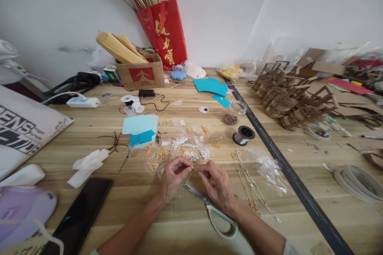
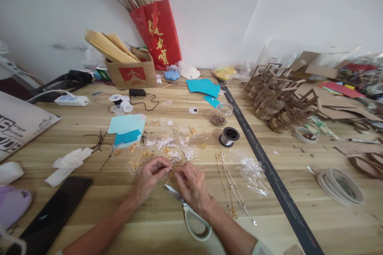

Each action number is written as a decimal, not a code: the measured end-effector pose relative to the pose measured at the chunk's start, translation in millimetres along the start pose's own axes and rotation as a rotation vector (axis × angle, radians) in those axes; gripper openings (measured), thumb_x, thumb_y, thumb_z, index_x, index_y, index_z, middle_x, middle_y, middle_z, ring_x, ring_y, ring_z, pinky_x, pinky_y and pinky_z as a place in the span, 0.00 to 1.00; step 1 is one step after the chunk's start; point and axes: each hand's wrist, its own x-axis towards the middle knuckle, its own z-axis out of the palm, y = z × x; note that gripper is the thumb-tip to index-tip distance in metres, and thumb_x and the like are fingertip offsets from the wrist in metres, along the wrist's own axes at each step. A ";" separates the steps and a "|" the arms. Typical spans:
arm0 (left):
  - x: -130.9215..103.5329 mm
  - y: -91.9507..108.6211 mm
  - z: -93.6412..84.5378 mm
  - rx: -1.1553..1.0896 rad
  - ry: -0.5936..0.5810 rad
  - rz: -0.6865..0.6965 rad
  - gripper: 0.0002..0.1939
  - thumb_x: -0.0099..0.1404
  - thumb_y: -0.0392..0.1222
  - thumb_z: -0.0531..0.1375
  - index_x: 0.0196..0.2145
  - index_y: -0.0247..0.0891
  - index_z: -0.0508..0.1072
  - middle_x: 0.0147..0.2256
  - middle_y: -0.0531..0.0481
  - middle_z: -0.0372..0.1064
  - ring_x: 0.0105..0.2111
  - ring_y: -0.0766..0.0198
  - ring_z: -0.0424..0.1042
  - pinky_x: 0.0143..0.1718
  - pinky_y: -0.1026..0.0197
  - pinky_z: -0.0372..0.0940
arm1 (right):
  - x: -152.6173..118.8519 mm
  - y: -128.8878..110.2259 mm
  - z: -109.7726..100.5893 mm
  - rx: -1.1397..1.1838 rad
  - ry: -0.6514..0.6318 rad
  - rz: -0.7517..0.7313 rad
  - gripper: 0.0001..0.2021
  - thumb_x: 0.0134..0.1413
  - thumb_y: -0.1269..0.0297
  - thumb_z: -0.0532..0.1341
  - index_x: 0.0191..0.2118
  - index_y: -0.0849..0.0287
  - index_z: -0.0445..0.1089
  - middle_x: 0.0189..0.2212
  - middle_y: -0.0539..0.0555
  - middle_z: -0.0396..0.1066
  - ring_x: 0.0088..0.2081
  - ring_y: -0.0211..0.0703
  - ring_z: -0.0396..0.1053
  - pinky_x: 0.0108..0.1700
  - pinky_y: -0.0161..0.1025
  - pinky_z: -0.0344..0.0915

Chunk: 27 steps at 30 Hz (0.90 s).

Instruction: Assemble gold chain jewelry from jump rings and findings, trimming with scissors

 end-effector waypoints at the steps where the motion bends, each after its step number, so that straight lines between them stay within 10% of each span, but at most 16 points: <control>1: -0.1 0.2 0.2 0.002 0.001 0.003 0.03 0.50 0.35 0.64 0.23 0.35 0.72 0.27 0.49 0.71 0.29 0.64 0.70 0.33 0.64 0.65 | -0.3 -0.1 -0.4 -0.007 -0.002 -0.012 0.05 0.61 0.69 0.54 0.37 0.58 0.67 0.26 0.51 0.66 0.27 0.39 0.63 0.29 0.34 0.60; 27: -2.3 -3.6 0.5 -0.004 -0.045 0.039 0.04 0.51 0.37 0.65 0.24 0.35 0.72 0.28 0.48 0.71 0.30 0.63 0.70 0.34 0.63 0.65 | -2.5 -0.8 -1.0 -0.108 -0.050 -0.050 0.06 0.62 0.69 0.53 0.39 0.57 0.67 0.30 0.53 0.70 0.31 0.41 0.67 0.32 0.36 0.63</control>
